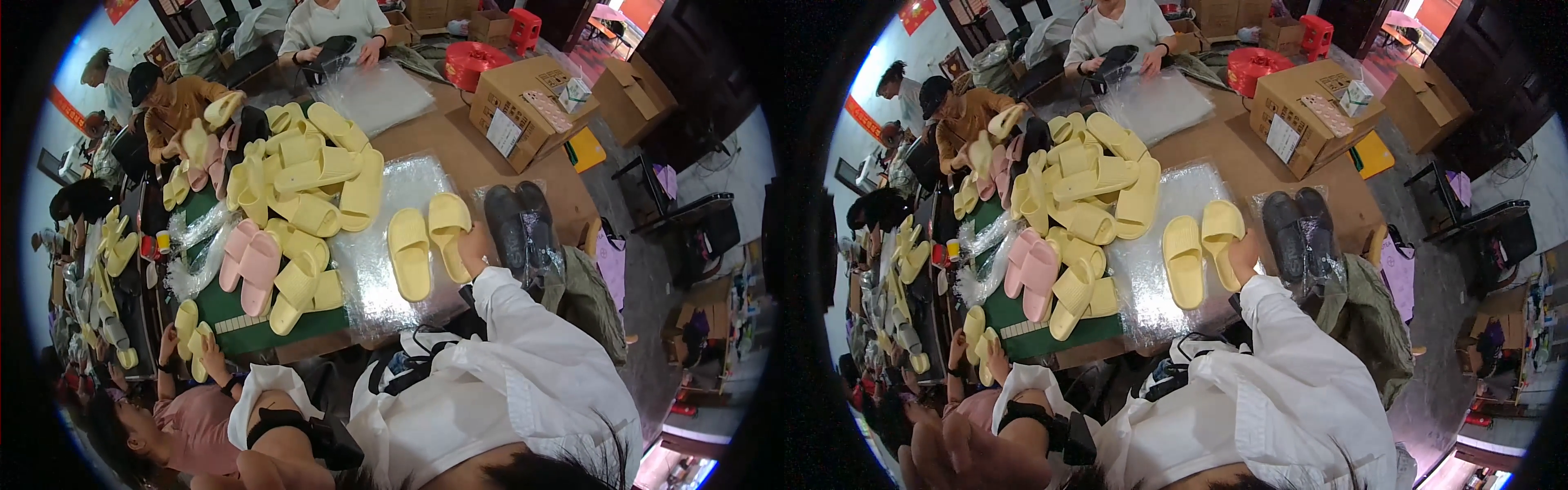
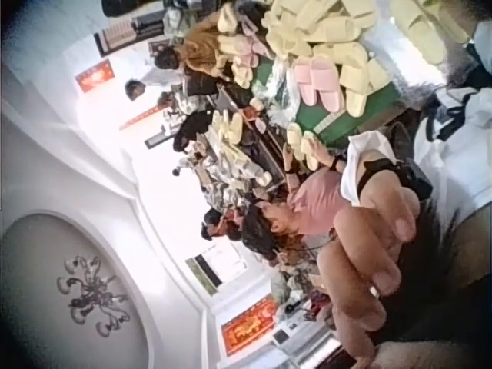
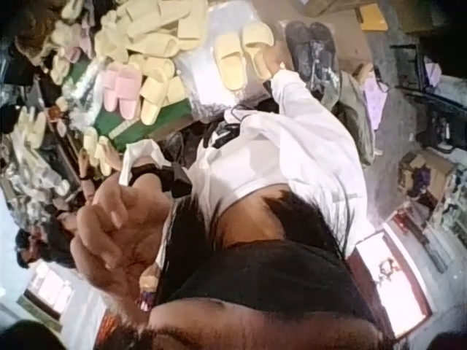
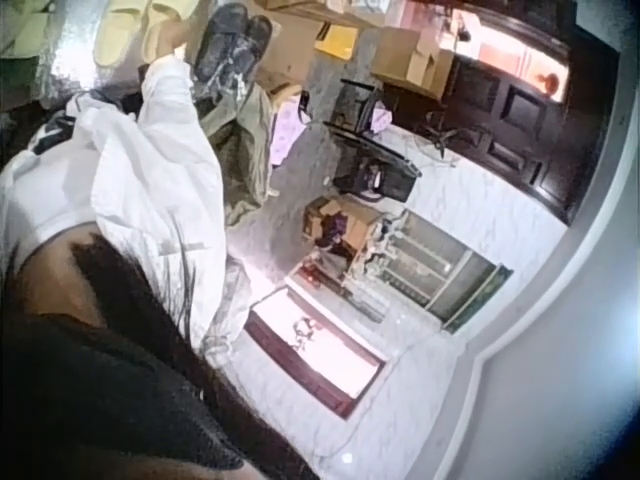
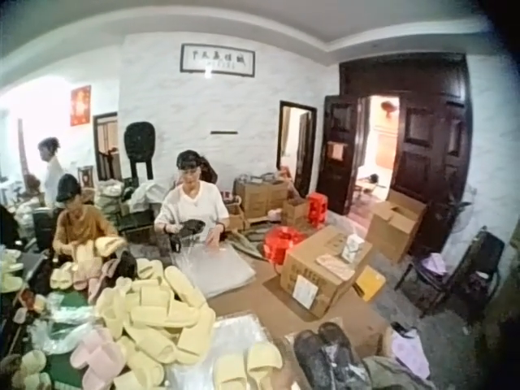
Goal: The recorder is shown packing finished slippers into bags in a footwear manufacturing setting.
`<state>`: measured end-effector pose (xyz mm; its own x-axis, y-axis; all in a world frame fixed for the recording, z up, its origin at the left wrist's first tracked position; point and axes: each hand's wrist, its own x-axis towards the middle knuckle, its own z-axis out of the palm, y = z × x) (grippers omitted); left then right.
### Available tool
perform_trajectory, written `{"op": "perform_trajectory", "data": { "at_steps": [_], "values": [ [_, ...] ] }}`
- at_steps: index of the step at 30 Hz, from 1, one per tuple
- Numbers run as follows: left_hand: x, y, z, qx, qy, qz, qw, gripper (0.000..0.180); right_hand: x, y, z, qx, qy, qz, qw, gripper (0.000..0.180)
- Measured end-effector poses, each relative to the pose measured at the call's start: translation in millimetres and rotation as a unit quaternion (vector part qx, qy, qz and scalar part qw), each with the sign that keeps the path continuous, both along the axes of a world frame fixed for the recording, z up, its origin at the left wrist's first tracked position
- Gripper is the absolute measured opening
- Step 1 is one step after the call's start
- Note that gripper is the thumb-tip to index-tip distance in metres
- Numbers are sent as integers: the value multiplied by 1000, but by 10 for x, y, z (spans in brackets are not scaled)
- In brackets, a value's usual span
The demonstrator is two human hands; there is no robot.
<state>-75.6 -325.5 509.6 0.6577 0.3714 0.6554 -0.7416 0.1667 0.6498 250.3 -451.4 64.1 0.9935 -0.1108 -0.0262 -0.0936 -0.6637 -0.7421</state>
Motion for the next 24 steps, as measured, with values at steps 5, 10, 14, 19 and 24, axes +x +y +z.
{"op": "perform_trajectory", "data": {
  "at_steps": [5, 10, 14, 19, 24],
  "values": [
    [26, 3, 30, -5, -12, -1, 1000, 9, -16, 57, -351, 52, -53, 79, 994, 41],
    [-159, 141, 12, 50, 5, -6, 999, 11, -499, 234, -82, -24, -54, 183, 981, 39],
    [215, 74, -207, 36, -21, 117, 992, 13, -701, 239, -380, -145, -85, 286, 944, 35],
    [276, 557, -1070, 388, 416, 289, 770, 20, -581, 608, -329, -213, -13, 310, 926, 44],
    [1011, 629, -3170, 295, 496, -38, 816, 21, -408, 512, -442, -63, 93, 330, 937, 39]
  ]
}}
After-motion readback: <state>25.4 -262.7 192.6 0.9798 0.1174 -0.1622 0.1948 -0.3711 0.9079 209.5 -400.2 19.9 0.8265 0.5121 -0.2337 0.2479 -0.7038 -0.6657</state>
